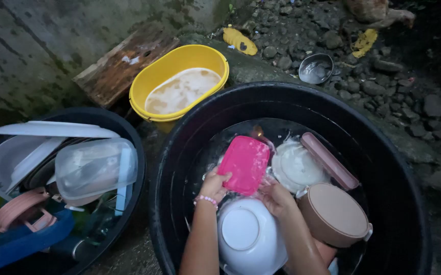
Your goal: Washing various dishes and utensils in plastic basins outdoors.
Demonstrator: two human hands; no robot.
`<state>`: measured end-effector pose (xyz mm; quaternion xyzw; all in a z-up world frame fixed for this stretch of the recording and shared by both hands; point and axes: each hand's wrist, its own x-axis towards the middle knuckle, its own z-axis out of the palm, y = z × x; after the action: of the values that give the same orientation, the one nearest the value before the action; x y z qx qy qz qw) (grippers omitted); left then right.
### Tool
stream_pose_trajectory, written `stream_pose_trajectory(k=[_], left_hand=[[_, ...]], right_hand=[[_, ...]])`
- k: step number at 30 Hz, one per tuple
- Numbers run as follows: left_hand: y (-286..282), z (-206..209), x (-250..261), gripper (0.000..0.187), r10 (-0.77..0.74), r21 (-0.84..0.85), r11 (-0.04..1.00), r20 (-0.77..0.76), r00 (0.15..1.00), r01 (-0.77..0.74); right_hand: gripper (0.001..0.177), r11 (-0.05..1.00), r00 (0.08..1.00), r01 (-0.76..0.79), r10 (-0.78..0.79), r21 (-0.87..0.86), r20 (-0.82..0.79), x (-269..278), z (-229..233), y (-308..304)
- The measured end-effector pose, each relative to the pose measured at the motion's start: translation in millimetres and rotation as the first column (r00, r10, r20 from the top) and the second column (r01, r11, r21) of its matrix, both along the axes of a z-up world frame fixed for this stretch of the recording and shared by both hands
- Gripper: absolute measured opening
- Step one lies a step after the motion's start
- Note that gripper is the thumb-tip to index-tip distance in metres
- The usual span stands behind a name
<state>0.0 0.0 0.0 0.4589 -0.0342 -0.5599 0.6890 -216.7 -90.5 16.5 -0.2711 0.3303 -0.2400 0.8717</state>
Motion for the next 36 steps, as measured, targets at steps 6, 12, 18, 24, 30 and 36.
stream_pose_trajectory(k=[6, 12, 18, 24, 30, 36], left_hand=[[-3, 54, -15, 0.044, -0.005, 0.044, 0.999, -0.043, 0.999, 0.006], [-13, 43, -11, 0.04, -0.022, -0.013, 1.0, -0.044, 0.999, 0.021], [-15, 86, -22, 0.041, -0.011, -0.046, 0.999, 0.028, 1.0, 0.012], [-18, 133, -35, 0.039, 0.044, -0.141, 0.99, 0.258, 0.965, -0.007], [-7, 184, -57, 0.038, 0.063, -0.322, 0.946, 0.272, 0.96, 0.03], [-4, 176, -64, 0.026, 0.057, -0.395, 0.912, 0.38, 0.923, 0.107]], right_hand=[[0.038, 0.992, 0.992, 0.126, -0.126, 0.013, -0.002, 8, 47, 14], [0.039, 0.992, 0.99, 0.123, -0.125, -0.024, -0.061, 5, 40, 8], [0.057, 0.98, 0.988, 0.155, -0.152, -0.124, 0.036, 1, 33, -1], [0.014, 0.937, 0.932, 0.278, -0.317, 0.213, 0.177, 3, 11, -14], [0.017, 0.946, 0.963, 0.263, -0.27, 0.191, 0.014, 10, -32, -20], [0.034, 0.959, 0.937, 0.283, -0.274, 0.01, -0.217, 13, 63, 23]])
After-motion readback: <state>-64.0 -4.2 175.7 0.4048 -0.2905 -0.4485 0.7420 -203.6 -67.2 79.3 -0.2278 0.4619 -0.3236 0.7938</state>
